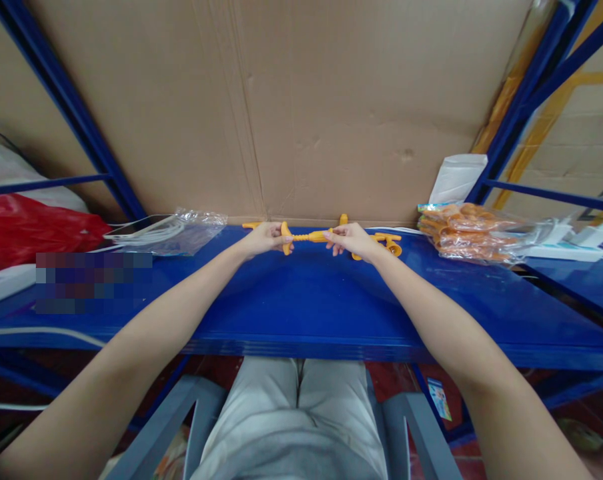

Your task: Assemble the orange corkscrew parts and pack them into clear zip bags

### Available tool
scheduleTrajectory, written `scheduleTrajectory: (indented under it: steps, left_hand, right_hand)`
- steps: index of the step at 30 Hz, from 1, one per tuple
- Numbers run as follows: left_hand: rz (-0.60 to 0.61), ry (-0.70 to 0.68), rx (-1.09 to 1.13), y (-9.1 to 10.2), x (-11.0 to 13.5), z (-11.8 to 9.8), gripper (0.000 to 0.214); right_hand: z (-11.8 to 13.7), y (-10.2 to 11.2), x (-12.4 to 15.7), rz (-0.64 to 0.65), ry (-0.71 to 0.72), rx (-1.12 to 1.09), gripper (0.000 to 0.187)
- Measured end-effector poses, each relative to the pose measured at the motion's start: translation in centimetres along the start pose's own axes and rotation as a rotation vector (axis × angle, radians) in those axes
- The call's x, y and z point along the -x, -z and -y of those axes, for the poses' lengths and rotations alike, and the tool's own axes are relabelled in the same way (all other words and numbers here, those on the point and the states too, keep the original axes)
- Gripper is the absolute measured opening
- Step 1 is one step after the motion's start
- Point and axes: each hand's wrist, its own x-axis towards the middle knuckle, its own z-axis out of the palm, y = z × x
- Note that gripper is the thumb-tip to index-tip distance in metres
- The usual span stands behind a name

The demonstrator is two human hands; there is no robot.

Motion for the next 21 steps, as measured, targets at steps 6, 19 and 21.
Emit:
scheduleTrajectory:
  steps: [6, 19, 21]
  left_hand:
    - [-0.012, -0.02, -0.028, 0.0, -0.1, 0.1, 0.014]
    - [0.008, 0.045, 0.028, 0.6, 0.2, 0.0, 0.014]
    - [0.0, 0.066, 0.031, 0.9, 0.1, 0.2, 0.014]
  right_hand:
    - [-0.2, 0.0, -0.1, 0.007, -0.098, -0.053, 0.039]
    - [0.2, 0.0, -0.2, 0.01, -0.16, -0.126, 0.039]
    - [0.1, 0.0, -0.2, 0.011, -0.144, -0.109, 0.035]
